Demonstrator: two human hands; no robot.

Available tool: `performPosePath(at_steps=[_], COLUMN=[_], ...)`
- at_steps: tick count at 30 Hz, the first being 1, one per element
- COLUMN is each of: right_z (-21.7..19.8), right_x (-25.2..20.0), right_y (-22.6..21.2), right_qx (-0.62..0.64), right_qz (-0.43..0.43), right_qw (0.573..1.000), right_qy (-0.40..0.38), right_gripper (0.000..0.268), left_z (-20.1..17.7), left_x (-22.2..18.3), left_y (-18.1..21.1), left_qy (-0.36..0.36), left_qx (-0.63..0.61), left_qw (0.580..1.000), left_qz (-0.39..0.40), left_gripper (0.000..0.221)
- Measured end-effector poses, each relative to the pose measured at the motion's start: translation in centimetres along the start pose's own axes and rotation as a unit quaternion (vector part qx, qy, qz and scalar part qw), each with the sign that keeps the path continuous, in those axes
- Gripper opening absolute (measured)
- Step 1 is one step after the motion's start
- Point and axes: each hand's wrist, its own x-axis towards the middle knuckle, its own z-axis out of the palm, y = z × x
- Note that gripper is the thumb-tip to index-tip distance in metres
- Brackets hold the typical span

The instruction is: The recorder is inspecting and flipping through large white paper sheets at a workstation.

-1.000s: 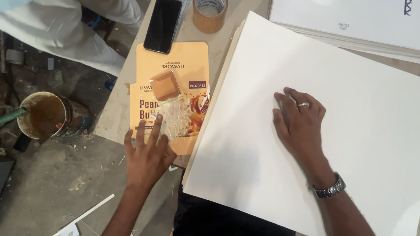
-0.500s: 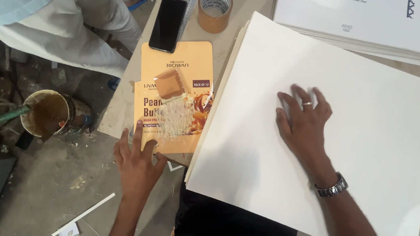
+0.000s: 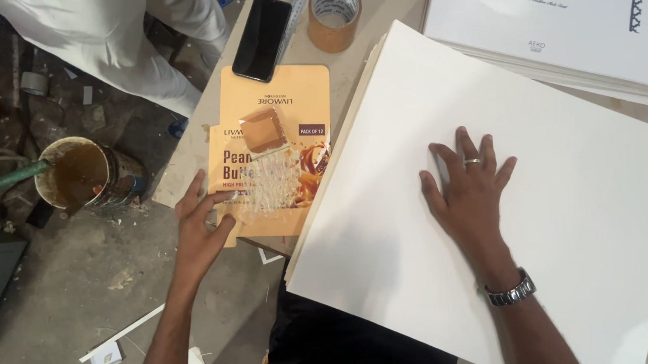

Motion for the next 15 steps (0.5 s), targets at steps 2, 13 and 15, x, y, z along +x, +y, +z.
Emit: performPosePath(at_steps=[2, 13, 15], right_z=[-0.2, -0.2, -0.3], right_x=[0.0, -0.2, -0.1], right_y=[-0.1, -0.3, -0.3], right_qx=[0.004, -0.001, 0.001], right_qz=[0.002, -0.003, -0.002], right_qw=[1.0, 1.0, 1.0], right_qy=[-0.001, -0.001, 0.003], right_gripper=[0.049, 0.049, 0.049], left_z=[0.1, -1.7, -1.9], left_x=[0.1, 0.2, 0.8], left_y=[0.4, 6.6, 7.9], left_qy=[0.01, 0.056, 0.082], left_qx=[0.044, 0.071, 0.144], left_qw=[0.999, 0.991, 0.98], left_qz=[0.023, 0.096, 0.111], left_gripper=[0.037, 0.036, 0.037])
